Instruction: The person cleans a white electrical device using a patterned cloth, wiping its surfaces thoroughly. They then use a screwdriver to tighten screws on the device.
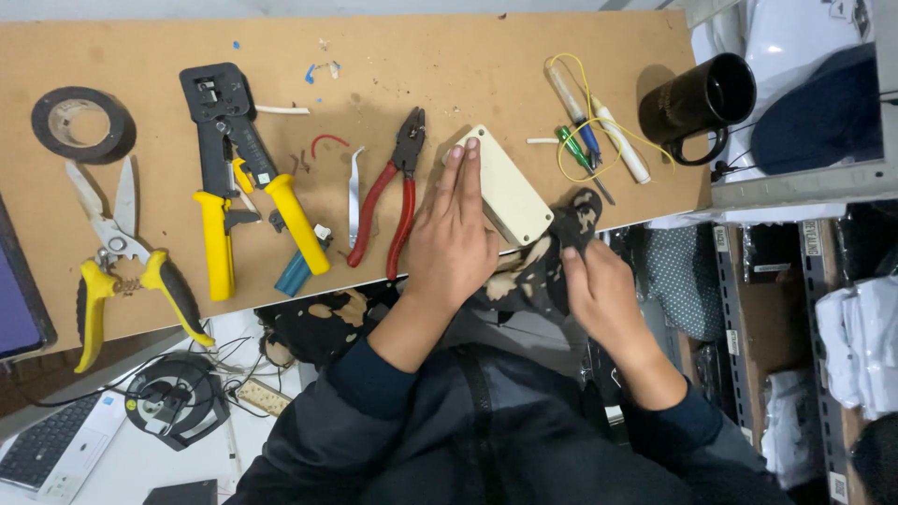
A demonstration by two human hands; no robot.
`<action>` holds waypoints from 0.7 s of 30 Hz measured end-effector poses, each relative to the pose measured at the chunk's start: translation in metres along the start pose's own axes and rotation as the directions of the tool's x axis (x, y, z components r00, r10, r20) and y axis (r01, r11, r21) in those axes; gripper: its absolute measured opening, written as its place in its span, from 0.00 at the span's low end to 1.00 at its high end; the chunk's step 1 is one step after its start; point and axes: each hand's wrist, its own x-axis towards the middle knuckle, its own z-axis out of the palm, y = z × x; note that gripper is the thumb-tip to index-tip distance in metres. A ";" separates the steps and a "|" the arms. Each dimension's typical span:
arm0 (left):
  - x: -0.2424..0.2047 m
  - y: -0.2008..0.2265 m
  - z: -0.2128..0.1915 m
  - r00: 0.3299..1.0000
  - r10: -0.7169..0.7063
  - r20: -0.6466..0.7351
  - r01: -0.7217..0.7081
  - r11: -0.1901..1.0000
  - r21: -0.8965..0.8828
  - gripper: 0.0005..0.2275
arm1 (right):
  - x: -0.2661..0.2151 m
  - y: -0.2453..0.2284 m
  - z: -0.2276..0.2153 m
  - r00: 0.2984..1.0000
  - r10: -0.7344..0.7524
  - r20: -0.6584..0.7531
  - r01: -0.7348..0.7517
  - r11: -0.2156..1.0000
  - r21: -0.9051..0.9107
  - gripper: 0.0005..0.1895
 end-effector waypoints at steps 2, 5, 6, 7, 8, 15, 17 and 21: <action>-0.001 -0.002 0.003 1.000 -0.004 -0.004 0.004 0.999 -0.049 0.40 | -0.020 -0.002 -0.009 0.993 0.118 -0.014 -0.116 0.985 0.126 0.20; 0.003 -0.001 -0.006 1.000 -0.017 -0.009 0.015 0.981 -0.193 0.39 | -0.032 -0.020 -0.023 0.961 0.265 -0.074 -0.225 0.912 0.344 0.15; 0.005 0.000 -0.012 1.000 -0.031 0.000 0.029 0.954 -0.297 0.39 | -0.034 -0.029 -0.029 0.944 0.307 -0.119 -0.231 0.875 0.426 0.12; -0.001 0.002 -0.013 1.000 -0.024 0.002 0.024 0.956 -0.292 0.39 | -0.048 -0.013 -0.022 0.943 0.310 -0.123 -0.230 0.872 0.432 0.12; -0.007 0.003 -0.014 0.999 0.017 -0.049 -0.031 0.951 -0.306 0.38 | -0.062 0.003 -0.015 0.961 0.201 -0.191 -0.063 0.829 0.556 0.12; -0.068 0.048 -0.030 0.681 0.225 0.697 0.046 0.936 -0.348 0.49 | -0.090 0.014 0.007 0.969 -0.041 -0.243 0.247 0.135 0.960 0.36; -0.059 0.052 -0.025 0.536 0.172 0.826 0.088 0.962 -0.257 0.39 | -0.026 -0.050 0.003 0.982 -0.134 -0.131 0.163 0.263 0.951 0.32; -0.061 0.053 0.013 0.263 0.161 0.951 -0.014 0.987 -0.163 0.26 | -0.053 -0.038 -0.028 0.871 -0.261 0.415 -0.052 0.792 0.609 0.19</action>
